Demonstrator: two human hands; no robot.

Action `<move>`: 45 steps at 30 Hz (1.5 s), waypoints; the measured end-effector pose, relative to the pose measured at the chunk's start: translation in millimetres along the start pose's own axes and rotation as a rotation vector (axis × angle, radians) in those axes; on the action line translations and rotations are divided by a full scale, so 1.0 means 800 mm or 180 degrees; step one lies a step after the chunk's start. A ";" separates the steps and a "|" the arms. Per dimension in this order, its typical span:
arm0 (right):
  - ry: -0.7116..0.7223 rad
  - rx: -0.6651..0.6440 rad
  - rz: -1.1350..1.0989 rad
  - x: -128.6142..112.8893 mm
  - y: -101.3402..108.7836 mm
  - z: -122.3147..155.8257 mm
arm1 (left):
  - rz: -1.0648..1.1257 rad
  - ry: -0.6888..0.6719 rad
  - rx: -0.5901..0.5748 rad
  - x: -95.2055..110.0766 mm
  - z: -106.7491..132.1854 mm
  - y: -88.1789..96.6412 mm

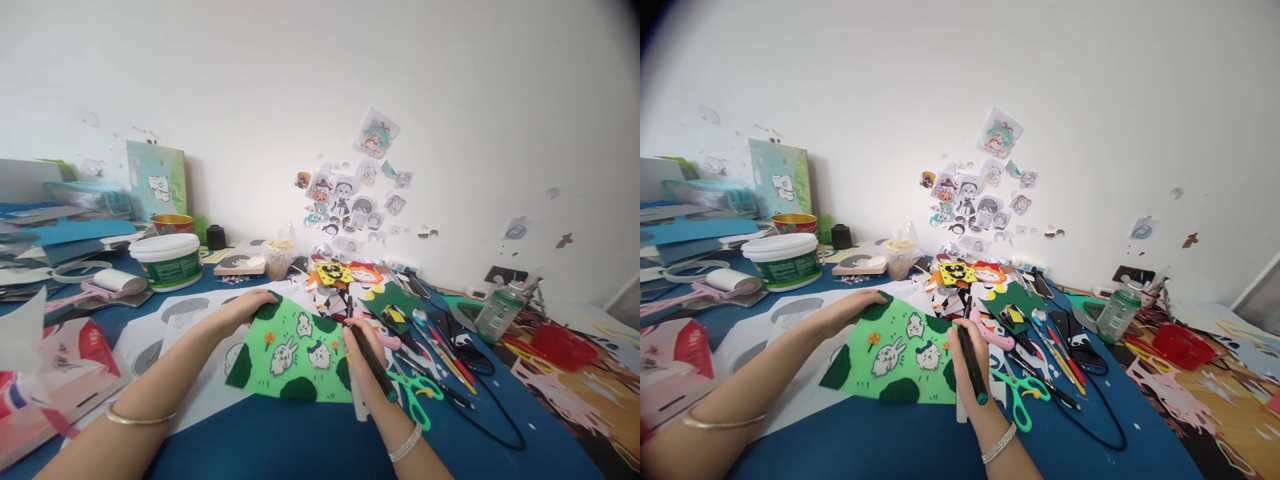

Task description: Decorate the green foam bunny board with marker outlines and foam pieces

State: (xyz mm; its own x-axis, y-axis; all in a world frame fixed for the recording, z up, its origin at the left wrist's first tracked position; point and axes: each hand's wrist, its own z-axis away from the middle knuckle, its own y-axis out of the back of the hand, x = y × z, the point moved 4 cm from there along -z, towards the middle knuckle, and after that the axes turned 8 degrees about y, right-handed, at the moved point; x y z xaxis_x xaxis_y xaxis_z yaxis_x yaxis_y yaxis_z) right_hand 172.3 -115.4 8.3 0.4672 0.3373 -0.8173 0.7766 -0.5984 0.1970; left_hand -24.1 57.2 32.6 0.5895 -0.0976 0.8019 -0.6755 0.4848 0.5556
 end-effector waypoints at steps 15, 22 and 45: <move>0.0523 -0.0553 0.0233 -0.046 -0.020 -0.011 | -0.0234 -0.0065 -0.1182 0.005 0.017 -0.035; 0.0412 -0.0261 -0.0032 -0.033 -0.014 -0.015 | 0.0007 -0.0220 -0.0847 0.012 0.025 -0.009; 0.0297 -0.1867 -0.0100 0.001 -0.090 -0.003 | -0.2309 -0.0311 -0.1053 -0.001 0.040 -0.050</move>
State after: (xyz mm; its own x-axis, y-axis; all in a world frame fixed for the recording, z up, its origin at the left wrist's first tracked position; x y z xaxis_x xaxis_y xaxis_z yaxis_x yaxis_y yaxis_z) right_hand 117.7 -70.6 -5.0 0.4548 0.4266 -0.7818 0.8821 -0.0946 0.4615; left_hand -11.3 9.9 16.8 0.7794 -0.5554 0.2900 0.0365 0.5022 0.8640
